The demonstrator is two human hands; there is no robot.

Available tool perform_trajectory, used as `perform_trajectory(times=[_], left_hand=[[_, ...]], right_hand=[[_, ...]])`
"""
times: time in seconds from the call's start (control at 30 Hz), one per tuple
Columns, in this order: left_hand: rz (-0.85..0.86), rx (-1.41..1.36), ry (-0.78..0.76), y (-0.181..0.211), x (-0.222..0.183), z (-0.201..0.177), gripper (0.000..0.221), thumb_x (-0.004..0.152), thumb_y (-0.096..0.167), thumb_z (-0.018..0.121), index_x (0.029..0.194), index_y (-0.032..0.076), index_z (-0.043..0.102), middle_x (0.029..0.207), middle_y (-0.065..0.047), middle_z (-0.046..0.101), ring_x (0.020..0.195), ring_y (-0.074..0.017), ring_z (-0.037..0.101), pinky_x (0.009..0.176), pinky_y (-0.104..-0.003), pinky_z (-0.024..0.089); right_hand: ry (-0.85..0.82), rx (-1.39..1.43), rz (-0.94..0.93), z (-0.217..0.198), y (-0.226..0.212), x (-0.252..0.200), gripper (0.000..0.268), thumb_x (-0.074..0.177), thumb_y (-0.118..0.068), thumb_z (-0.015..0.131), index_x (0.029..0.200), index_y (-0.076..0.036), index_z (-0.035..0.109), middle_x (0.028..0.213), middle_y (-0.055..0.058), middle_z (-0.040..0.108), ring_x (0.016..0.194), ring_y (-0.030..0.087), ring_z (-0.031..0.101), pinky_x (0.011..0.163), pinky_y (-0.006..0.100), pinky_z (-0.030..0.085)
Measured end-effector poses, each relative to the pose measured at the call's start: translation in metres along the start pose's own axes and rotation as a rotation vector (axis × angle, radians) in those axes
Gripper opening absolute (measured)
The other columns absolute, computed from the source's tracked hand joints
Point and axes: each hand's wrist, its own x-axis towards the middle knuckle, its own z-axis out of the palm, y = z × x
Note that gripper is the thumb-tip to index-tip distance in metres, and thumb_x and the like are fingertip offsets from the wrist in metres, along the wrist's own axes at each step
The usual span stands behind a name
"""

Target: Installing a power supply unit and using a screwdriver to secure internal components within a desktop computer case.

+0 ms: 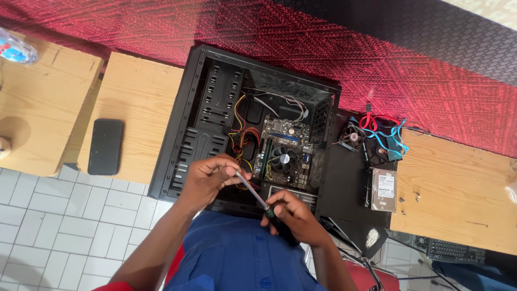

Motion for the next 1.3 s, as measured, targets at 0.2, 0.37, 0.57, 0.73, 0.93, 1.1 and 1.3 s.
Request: perform_trajectory(times=[0.2,0.37,0.57,0.73,0.93,1.1,1.3], left_hand=[[-0.027,-0.152,0.007,-0.018,-0.001,-0.004,0.018,0.1,0.012,0.066,0.106,-0.004,0.069,0.099,-0.027,0.075,0.1,-0.0414,0.077,0.09,-0.055,0.066],[-0.036,-0.328,0.117,-0.052,-0.004,-0.01,0.019,0.098,0.008,0.066,0.106,-0.009,0.068,0.097,-0.03,0.073,0.095,-0.046,0.076,0.084,-0.06,0.066],[-0.016,-0.487,0.308,-0.099,-0.011,-0.018,0.017,0.099,0.005,0.063,0.108,-0.008,0.069,0.093,-0.024,0.072,0.089,-0.0449,0.075,0.081,-0.064,0.066],[-0.064,-0.536,0.427,-0.112,-0.01,-0.024,0.015,0.102,0.003,0.06,0.109,-0.006,0.069,0.094,-0.021,0.074,0.087,-0.0398,0.076,0.083,-0.059,0.067],[-0.125,-0.816,0.598,-0.116,-0.001,-0.049,0.018,0.104,0.011,0.06,0.108,-0.001,0.072,0.093,-0.013,0.075,0.094,-0.0339,0.077,0.1,-0.06,0.06],[0.052,-0.885,0.632,-0.073,0.016,-0.037,0.019,0.098,0.019,0.071,0.107,0.002,0.073,0.094,-0.01,0.076,0.098,-0.0315,0.077,0.107,-0.06,0.057],[0.177,-0.771,0.547,-0.062,0.027,-0.027,0.024,0.102,0.017,0.064,0.116,-0.002,0.07,0.102,-0.022,0.074,0.097,-0.0368,0.076,0.099,-0.06,0.062]], right_hand=[[-0.016,0.132,0.169,-0.011,0.002,0.009,0.033,0.099,-0.037,0.062,0.108,-0.008,0.05,0.072,0.022,0.071,0.06,0.026,0.069,0.059,0.035,0.057],[0.022,0.214,0.132,-0.012,0.022,0.013,0.032,0.1,-0.029,0.064,0.11,0.0,0.053,0.075,0.021,0.067,0.06,0.031,0.072,0.053,0.039,0.061],[0.131,0.14,0.153,-0.015,0.042,0.024,0.027,0.103,-0.023,0.059,0.107,0.003,0.058,0.079,0.021,0.068,0.065,0.034,0.076,0.056,0.043,0.065],[0.168,0.156,0.228,-0.013,0.031,0.019,0.02,0.102,-0.019,0.058,0.108,-0.001,0.055,0.08,0.026,0.07,0.064,0.037,0.076,0.054,0.043,0.064],[0.004,0.576,-0.182,-0.014,0.025,0.026,0.037,0.096,-0.019,0.07,0.124,-0.005,0.05,0.147,0.034,0.046,0.105,0.059,0.06,0.081,0.053,0.062],[0.227,0.621,-0.54,-0.015,0.058,0.054,0.05,0.099,-0.012,0.064,0.14,-0.011,0.037,0.154,0.035,0.04,0.116,0.06,0.06,0.095,0.047,0.064],[0.421,0.666,-0.547,-0.005,0.066,0.059,0.042,0.101,-0.031,0.062,0.136,-0.01,0.05,0.148,0.028,0.053,0.104,0.034,0.073,0.089,0.035,0.069]])
